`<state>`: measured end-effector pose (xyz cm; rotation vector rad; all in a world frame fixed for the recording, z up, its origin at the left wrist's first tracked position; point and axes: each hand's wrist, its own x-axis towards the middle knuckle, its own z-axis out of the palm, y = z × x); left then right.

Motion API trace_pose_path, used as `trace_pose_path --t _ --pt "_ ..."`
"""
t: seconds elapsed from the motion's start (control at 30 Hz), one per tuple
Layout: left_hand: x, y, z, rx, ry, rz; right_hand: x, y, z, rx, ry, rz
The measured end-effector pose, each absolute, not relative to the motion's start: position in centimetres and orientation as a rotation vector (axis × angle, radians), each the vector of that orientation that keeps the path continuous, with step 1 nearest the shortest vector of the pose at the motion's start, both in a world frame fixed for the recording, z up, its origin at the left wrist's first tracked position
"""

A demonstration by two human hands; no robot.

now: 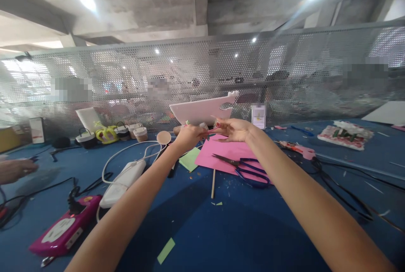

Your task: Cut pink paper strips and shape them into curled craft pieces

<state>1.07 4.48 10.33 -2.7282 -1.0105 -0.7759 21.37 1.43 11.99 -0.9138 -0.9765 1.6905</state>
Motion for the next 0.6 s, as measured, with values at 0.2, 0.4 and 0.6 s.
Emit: trace_pose_path --t 0.2,0.4,0.6 --pt "0.7 4.5 10.6 -2.584 -0.962 -0.692 21.2 2.1 11.5 -0.958 -1.091 1.64" --pt "-0.5 4.8 11.0 -2.22 -0.662 -0.676 19.8 1.8 10.7 -1.006 -1.253 1.518" --pt "-0.9 4.8 10.7 -2.151 -0.566 -0.921 18.9 1.8 10.1 -0.921 -1.284 1.411"
